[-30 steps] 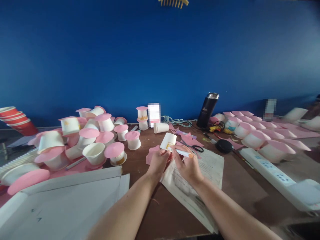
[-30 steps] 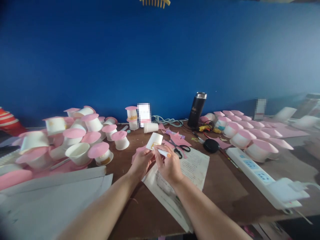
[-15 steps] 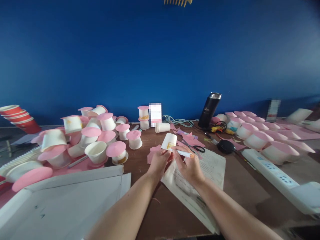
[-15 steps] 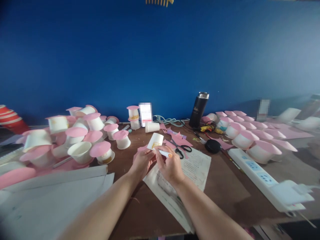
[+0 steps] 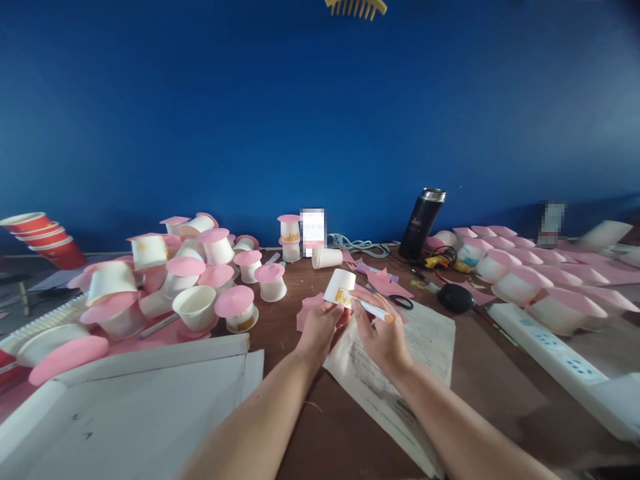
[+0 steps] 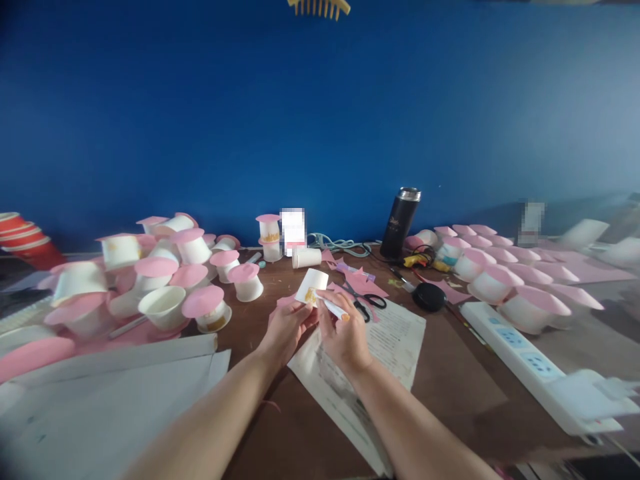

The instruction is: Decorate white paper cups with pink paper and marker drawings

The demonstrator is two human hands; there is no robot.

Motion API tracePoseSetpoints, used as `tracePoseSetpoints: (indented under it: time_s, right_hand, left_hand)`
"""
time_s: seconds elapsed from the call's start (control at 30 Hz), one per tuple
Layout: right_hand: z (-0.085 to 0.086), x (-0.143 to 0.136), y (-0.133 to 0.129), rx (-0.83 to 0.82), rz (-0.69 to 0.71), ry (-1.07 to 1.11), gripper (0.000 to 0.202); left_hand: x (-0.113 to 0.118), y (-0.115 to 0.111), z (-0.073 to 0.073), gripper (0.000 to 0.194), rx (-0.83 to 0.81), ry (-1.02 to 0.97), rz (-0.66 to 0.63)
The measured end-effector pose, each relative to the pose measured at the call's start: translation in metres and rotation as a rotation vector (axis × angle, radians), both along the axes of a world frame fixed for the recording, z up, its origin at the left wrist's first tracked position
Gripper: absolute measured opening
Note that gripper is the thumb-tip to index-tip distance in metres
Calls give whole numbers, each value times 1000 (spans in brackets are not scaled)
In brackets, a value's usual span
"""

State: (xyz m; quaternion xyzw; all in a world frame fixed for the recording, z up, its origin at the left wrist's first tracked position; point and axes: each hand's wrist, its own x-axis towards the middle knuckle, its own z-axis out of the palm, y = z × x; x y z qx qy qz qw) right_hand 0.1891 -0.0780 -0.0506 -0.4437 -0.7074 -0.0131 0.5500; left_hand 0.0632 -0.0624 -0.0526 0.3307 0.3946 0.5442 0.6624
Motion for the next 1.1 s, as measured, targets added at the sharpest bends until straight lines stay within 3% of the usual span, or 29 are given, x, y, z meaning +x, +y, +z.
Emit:
tracePoseSetpoints:
  time_s: [1.1]
  right_hand:
    - [-3, 5, 1, -152, -68, 35, 26]
  left_hand:
    - [4, 3, 2, 12, -129, -51, 72]
